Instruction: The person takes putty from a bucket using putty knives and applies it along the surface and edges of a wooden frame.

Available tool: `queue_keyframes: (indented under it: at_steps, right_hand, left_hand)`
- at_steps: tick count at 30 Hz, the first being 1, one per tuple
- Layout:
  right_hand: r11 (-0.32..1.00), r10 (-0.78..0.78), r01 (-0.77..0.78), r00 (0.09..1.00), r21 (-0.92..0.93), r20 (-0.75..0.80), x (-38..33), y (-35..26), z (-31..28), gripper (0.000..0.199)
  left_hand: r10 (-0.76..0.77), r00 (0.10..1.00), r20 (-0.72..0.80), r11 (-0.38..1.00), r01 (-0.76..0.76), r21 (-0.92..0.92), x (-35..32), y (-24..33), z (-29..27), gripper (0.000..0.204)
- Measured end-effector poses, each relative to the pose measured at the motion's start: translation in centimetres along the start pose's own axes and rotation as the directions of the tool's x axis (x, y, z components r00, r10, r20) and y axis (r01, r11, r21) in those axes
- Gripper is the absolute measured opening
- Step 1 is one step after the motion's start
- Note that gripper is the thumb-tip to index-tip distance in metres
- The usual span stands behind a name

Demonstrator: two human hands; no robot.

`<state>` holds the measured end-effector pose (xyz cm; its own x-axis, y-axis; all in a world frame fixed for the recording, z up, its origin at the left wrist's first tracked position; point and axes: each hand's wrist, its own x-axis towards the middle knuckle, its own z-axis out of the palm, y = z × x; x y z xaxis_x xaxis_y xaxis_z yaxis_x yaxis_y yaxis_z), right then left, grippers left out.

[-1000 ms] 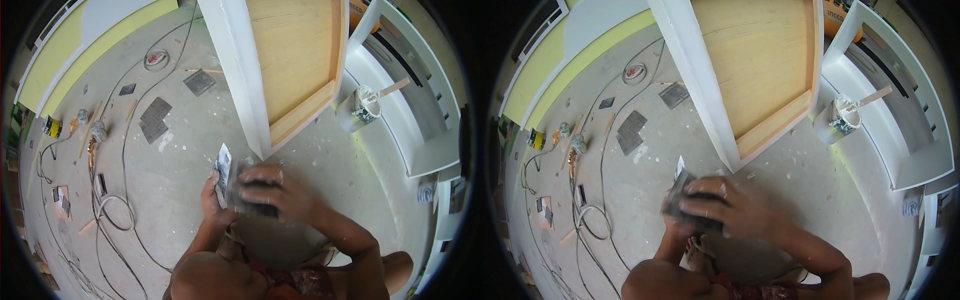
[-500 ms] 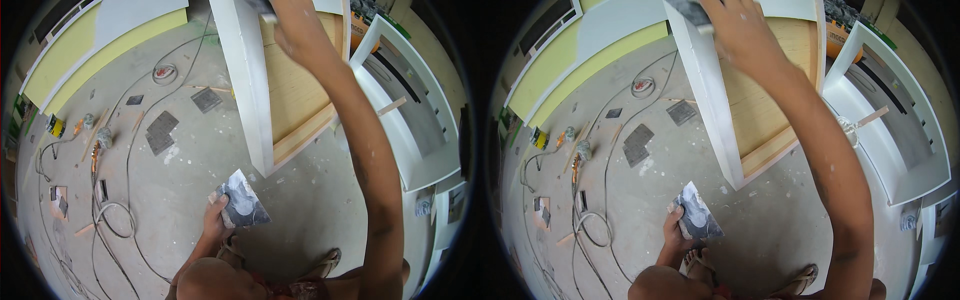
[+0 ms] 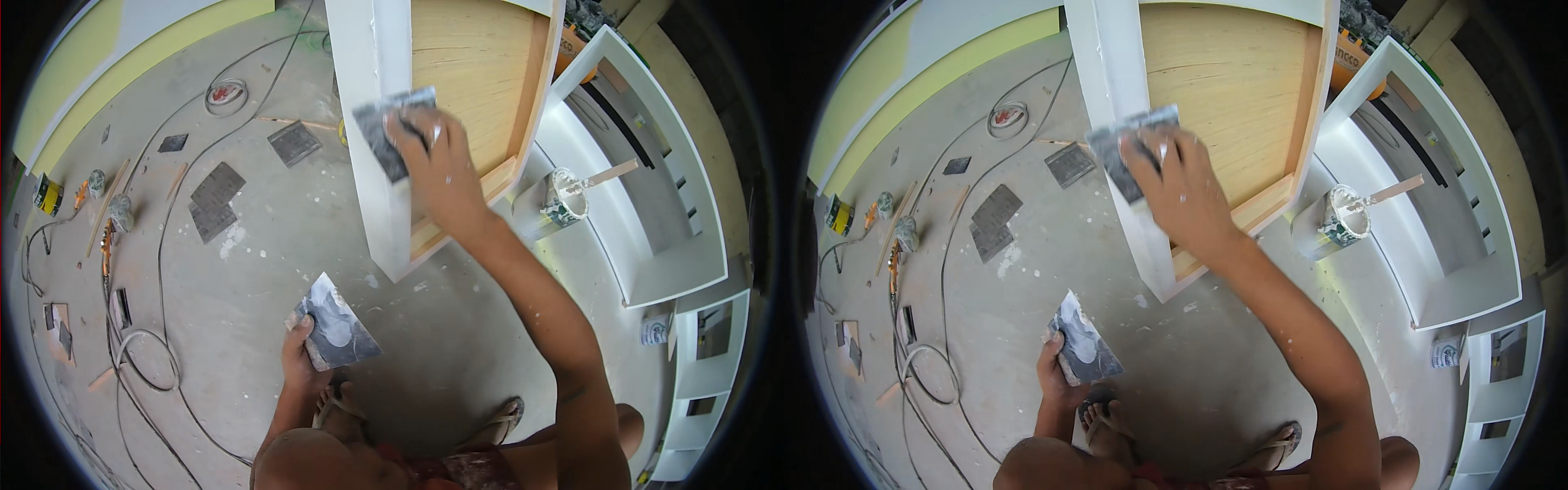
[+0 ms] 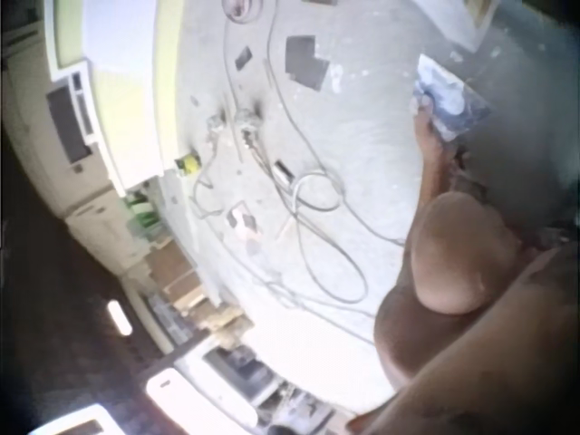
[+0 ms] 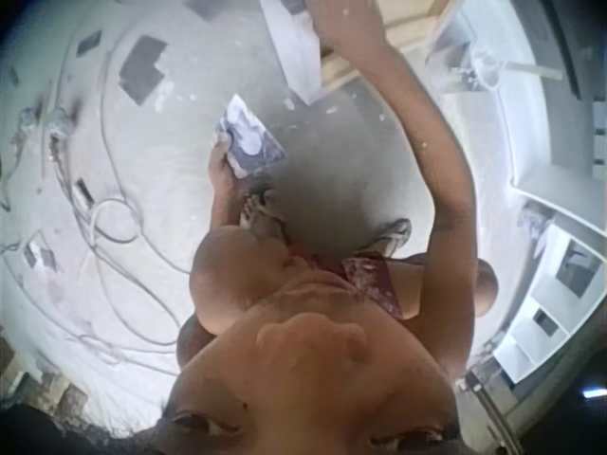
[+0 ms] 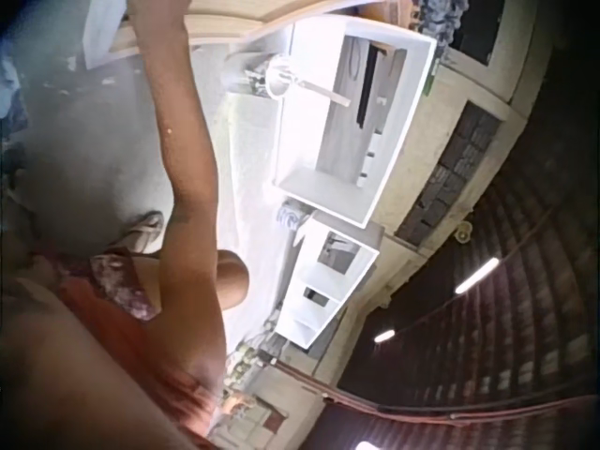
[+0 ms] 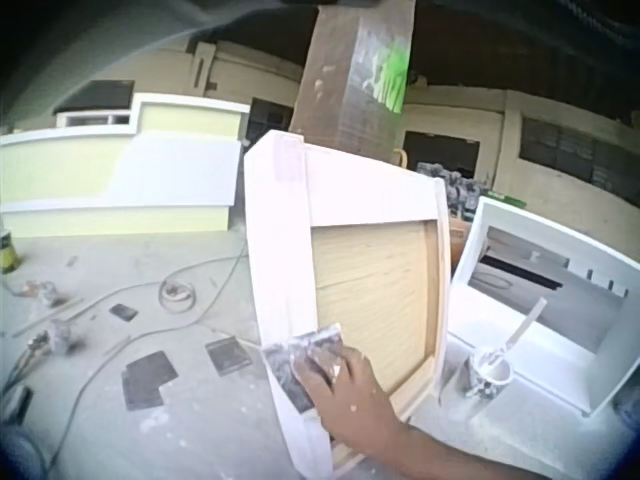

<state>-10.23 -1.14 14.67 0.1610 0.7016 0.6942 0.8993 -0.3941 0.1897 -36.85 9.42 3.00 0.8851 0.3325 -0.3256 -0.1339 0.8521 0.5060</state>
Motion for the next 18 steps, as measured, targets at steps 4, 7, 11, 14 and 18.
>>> queue_keyframes:
  at_steps: [4,7,11,14,18]
  right_hand:
    - [0.999,0.024,-0.025,0.999,0.047,0.031,-5.2,-1.7,1.9,0.048]
    - [0.996,0.038,-0.041,0.999,0.076,0.033,-8.2,-2.8,2.7,0.048]
    - [0.99,0.069,-0.083,0.991,0.118,0.115,-11.5,-3.9,2.1,0.05]
    - [0.965,0.109,-0.183,0.931,0.186,0.349,-12.6,-5.4,-0.9,0.054]
    - [0.684,0.141,-0.459,0.846,0.567,0.515,-9.9,-8.8,-6.9,0.063]
  left_hand:
    - [-0.013,0.999,-0.051,1.0,0.012,-0.01,0.0,-0.2,0.4,0.04]
    - [-0.044,0.996,-0.075,0.999,0.042,-0.02,-0.1,-0.6,0.3,0.039]
    - [-0.074,0.99,-0.117,0.997,0.069,-0.043,0.3,-1.4,0.9,0.037]
    - [-0.106,0.981,-0.165,0.993,0.094,-0.078,0.4,-2.0,1.1,0.037]
    - [-0.192,0.98,-0.045,0.972,0.183,-0.147,0.2,-1.9,0.3,0.038]
